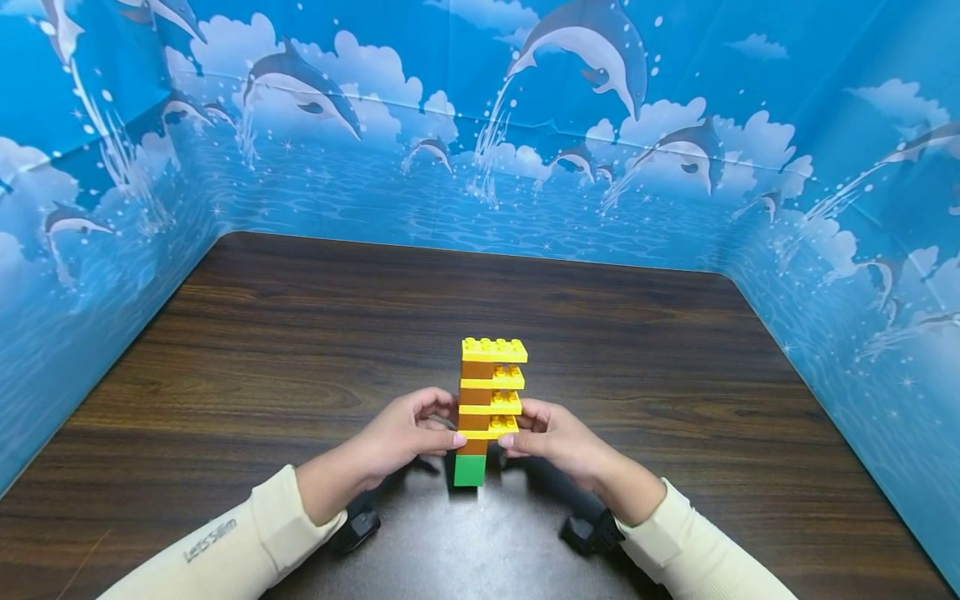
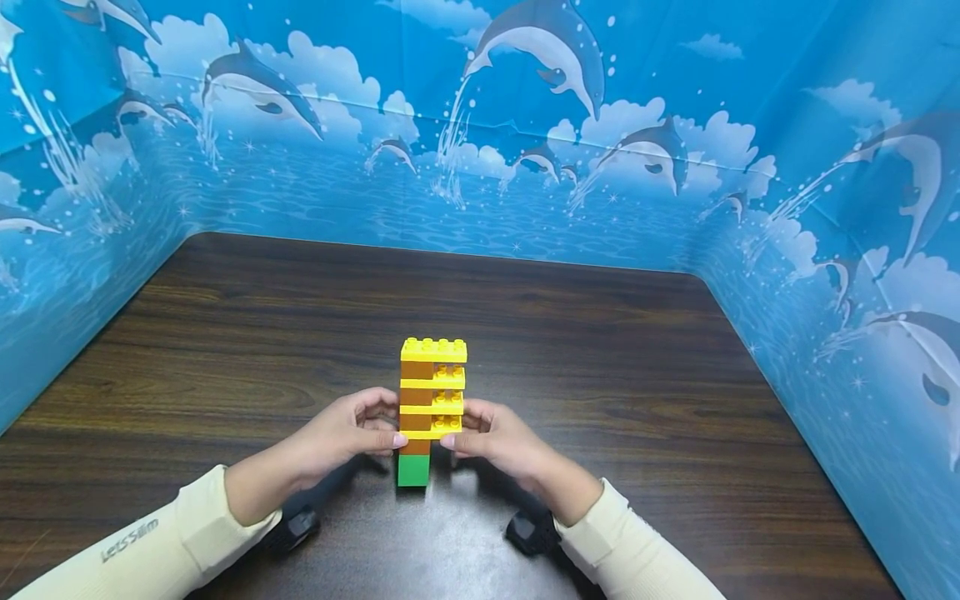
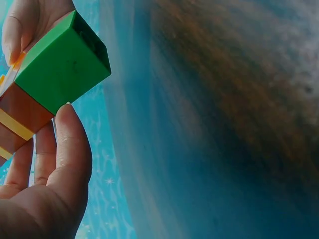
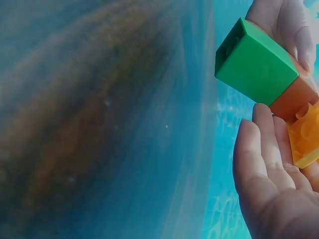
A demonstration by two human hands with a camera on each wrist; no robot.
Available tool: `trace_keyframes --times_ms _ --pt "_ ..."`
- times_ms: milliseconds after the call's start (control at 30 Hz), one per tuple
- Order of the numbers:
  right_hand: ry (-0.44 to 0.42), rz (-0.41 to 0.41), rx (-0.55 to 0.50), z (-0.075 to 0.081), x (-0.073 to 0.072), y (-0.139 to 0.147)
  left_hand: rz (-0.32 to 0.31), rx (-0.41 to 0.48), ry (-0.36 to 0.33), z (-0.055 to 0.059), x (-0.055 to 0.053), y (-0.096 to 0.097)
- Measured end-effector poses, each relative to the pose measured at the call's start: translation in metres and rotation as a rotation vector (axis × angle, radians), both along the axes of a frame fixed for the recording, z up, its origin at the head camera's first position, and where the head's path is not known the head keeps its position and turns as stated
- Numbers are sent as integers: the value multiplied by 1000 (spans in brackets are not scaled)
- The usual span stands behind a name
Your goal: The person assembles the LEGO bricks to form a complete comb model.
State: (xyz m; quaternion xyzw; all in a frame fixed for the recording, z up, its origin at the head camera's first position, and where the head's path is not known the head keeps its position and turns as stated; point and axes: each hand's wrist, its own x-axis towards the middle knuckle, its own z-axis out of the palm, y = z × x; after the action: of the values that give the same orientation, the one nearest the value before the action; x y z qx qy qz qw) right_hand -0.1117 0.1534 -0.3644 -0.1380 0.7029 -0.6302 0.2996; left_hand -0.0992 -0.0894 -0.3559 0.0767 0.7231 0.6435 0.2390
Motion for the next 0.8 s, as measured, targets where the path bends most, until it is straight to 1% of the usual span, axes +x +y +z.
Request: trace_keyframes --times_ms 233,467,600,800 --pt "-5 -20 -15 1 -9 -1 49 29 -26 0 -7 3" --pt "-38 -45 -21 3 -19 -4 62 52 -52 -2 -17 4" --pt "-54 -54 -22 2 -23 -5 67 47 -78 -3 -22 5" --pt "-83 -73 -8 1 -30 -6 81 12 -108 -3 -30 6"
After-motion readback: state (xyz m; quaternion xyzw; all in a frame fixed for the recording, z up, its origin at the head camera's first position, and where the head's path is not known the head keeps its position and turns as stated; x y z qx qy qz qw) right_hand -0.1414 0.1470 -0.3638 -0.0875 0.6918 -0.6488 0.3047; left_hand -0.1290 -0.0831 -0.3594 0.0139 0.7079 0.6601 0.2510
